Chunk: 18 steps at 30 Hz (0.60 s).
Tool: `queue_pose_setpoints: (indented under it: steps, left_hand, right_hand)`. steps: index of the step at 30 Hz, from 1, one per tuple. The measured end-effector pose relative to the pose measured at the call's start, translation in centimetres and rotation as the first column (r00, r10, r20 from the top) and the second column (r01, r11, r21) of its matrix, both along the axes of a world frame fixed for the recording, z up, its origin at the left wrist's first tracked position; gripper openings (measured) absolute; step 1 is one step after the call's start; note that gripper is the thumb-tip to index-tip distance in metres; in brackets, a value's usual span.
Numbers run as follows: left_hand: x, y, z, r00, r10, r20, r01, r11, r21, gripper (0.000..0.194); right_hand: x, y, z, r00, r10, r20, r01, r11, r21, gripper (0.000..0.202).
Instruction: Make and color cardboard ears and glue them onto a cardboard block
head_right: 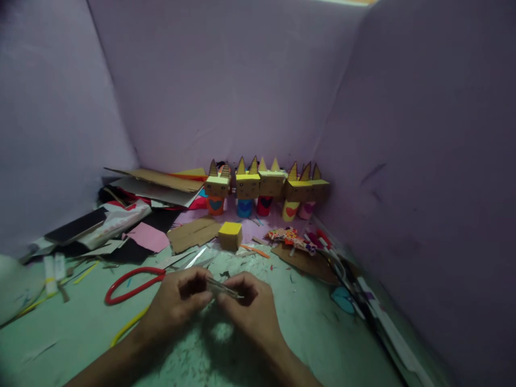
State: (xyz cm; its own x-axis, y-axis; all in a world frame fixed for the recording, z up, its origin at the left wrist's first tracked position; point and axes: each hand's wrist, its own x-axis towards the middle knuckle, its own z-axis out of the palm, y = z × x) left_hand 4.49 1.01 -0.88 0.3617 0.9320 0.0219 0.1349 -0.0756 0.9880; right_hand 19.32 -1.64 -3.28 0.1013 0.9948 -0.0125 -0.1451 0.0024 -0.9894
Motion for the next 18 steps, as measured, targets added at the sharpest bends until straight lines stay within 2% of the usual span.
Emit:
queue_pose_setpoints:
  steps: [4,7,12,18]
  left_hand:
    - [-0.3,0.4,0.5,0.997,-0.049,-0.065,0.053,0.997,0.062,0.01]
    - [-0.6,0.6,0.6,0.994,-0.077,-0.076,0.082,0.994,0.078,0.01]
    - [-0.8,0.7,0.1,0.99,-0.105,-0.091,0.115,0.987,0.113,0.011]
    - [-0.5,0.0,0.3,0.971,-0.06,-0.232,0.11,0.972,0.207,0.008]
  right_hand:
    - [0.0,-0.3,1.4,0.998,0.016,0.063,-0.02,0.998,0.064,0.014]
    - [0.1,-0.5,1.8,0.992,0.031,0.126,-0.046,0.992,0.121,0.013]
    - [0.3,-0.8,1.6,0.963,-0.015,0.27,-0.041,0.979,0.2,0.012]
    - [0.0,-0.7,0.8,0.917,0.021,0.398,-0.088,0.984,0.153,0.011]
